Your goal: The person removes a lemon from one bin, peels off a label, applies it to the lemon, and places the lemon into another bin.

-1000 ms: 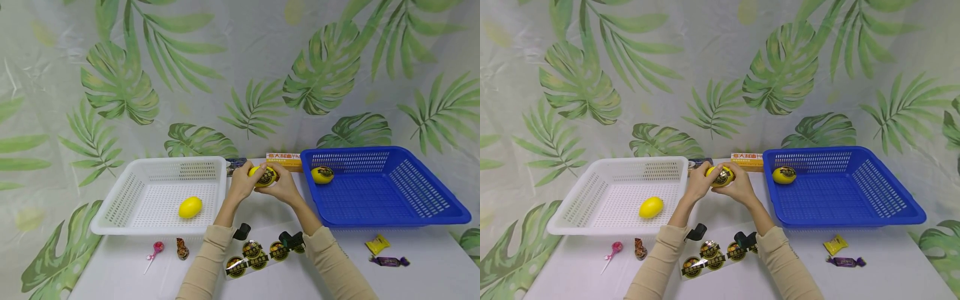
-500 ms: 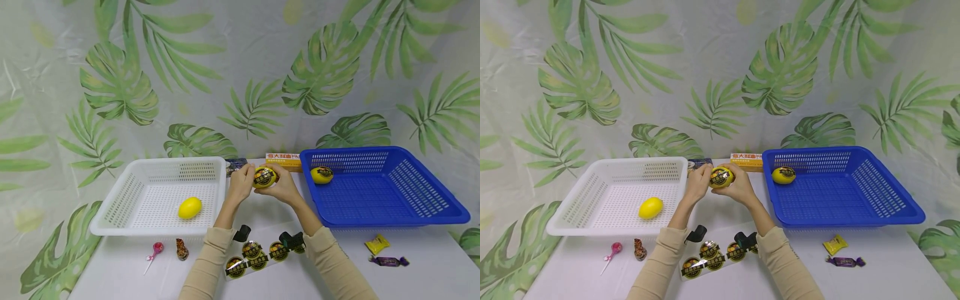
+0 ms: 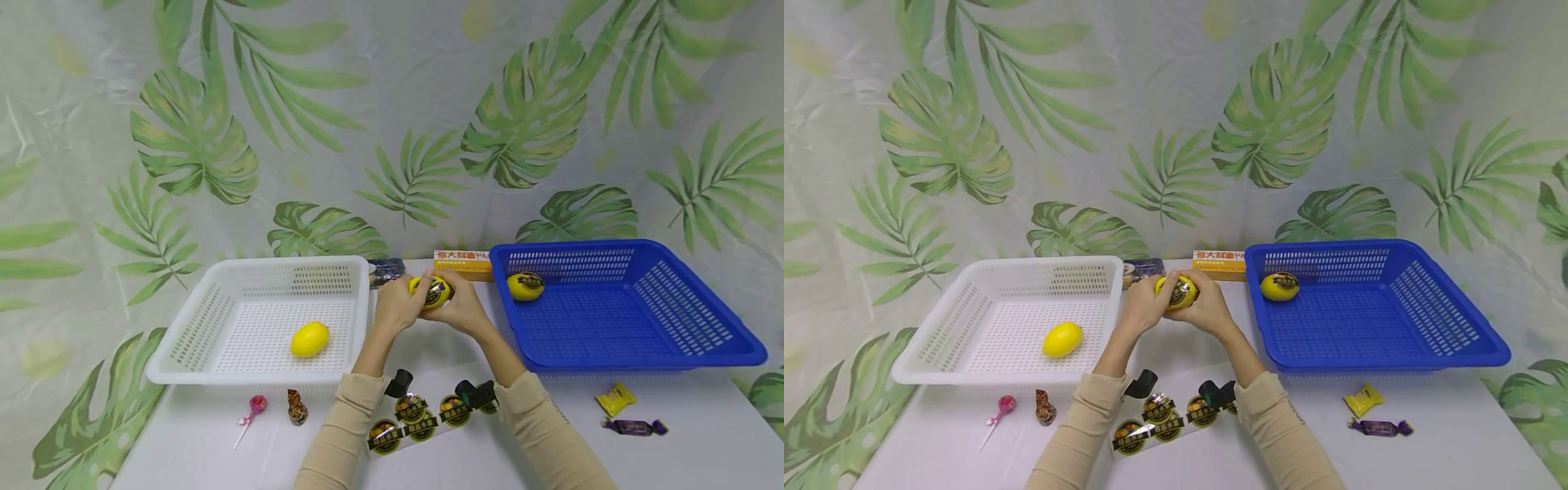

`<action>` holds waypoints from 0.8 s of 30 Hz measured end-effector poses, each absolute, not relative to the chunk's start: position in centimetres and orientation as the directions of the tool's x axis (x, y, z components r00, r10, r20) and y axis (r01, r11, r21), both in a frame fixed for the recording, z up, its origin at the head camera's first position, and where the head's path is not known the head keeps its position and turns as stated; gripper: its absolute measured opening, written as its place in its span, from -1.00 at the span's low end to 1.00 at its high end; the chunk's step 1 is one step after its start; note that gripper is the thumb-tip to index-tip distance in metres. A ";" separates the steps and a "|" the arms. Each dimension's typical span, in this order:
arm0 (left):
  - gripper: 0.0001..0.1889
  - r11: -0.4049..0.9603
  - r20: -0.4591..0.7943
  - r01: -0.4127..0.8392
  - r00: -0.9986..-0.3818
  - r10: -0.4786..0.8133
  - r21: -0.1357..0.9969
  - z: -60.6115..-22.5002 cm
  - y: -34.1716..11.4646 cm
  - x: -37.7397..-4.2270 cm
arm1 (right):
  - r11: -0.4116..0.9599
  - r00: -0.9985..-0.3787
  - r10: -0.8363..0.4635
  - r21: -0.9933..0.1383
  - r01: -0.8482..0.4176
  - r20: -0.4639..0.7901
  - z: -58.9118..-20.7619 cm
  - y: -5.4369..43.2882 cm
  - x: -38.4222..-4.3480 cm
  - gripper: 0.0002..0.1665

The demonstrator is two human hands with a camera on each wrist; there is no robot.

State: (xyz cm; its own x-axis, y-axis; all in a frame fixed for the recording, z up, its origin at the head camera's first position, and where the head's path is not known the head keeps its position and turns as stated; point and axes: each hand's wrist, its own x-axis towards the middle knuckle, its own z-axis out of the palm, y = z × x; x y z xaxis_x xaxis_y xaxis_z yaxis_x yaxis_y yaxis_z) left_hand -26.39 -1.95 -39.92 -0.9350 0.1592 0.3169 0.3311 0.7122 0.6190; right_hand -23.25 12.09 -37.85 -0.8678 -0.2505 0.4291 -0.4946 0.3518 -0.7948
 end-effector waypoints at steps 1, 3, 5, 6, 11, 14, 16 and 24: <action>-0.37 0.726 0.318 0.328 -0.935 0.159 0.604 -39.9 -1.9 -26.4 | 0.359 -0.869 -0.246 -0.793 -0.493 0.428 -37.9 12.1 -23.2 -0.30; -0.39 0.736 0.308 0.315 -0.939 0.151 0.599 -39.9 -1.8 -26.4 | 0.368 -0.872 -0.242 -0.791 -0.489 0.426 -37.9 12.1 -23.2 -0.32; -0.40 0.732 0.289 0.300 -0.946 0.147 0.612 -39.9 -1.8 -26.4 | 0.368 -0.873 -0.238 -0.792 -0.487 0.427 -37.9 12.0 -23.2 -0.33; -0.39 0.725 0.278 0.295 -0.949 0.148 0.622 -39.8 -1.8 -26.3 | 0.364 -0.875 -0.235 -0.797 -0.483 0.423 -38.0 12.0 -23.3 -0.33; -0.38 0.679 0.216 0.285 -0.958 0.186 0.677 -39.7 -1.9 -26.5 | 0.347 -0.882 -0.234 -0.812 -0.468 0.409 -38.0 12.2 -23.3 -0.32; -0.43 0.632 0.201 0.301 -0.953 0.227 0.714 -39.6 -2.2 -26.6 | 0.326 -0.884 -0.244 -0.824 -0.463 0.400 -38.0 12.4 -23.3 -0.33; -0.47 0.596 0.198 0.314 -0.947 0.253 0.739 -39.7 -2.5 -26.6 | 0.305 -0.882 -0.257 -0.832 -0.463 0.396 -38.0 12.5 -23.4 -0.32; -0.55 0.488 0.221 0.343 -0.931 0.290 0.802 -39.9 -3.1 -26.5 | 0.242 -0.887 -0.294 -0.870 -0.430 0.356 -38.1 13.2 -23.8 -0.30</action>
State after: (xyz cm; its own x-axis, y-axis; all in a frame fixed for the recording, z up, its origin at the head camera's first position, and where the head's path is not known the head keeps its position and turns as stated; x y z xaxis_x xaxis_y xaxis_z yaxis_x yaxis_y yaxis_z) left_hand -26.51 -3.14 -39.88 -0.9311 0.2903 0.2211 0.3428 0.4885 0.8024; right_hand -23.80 13.21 -38.08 -0.8868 -0.2942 0.3564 -0.4299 0.2422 -0.8698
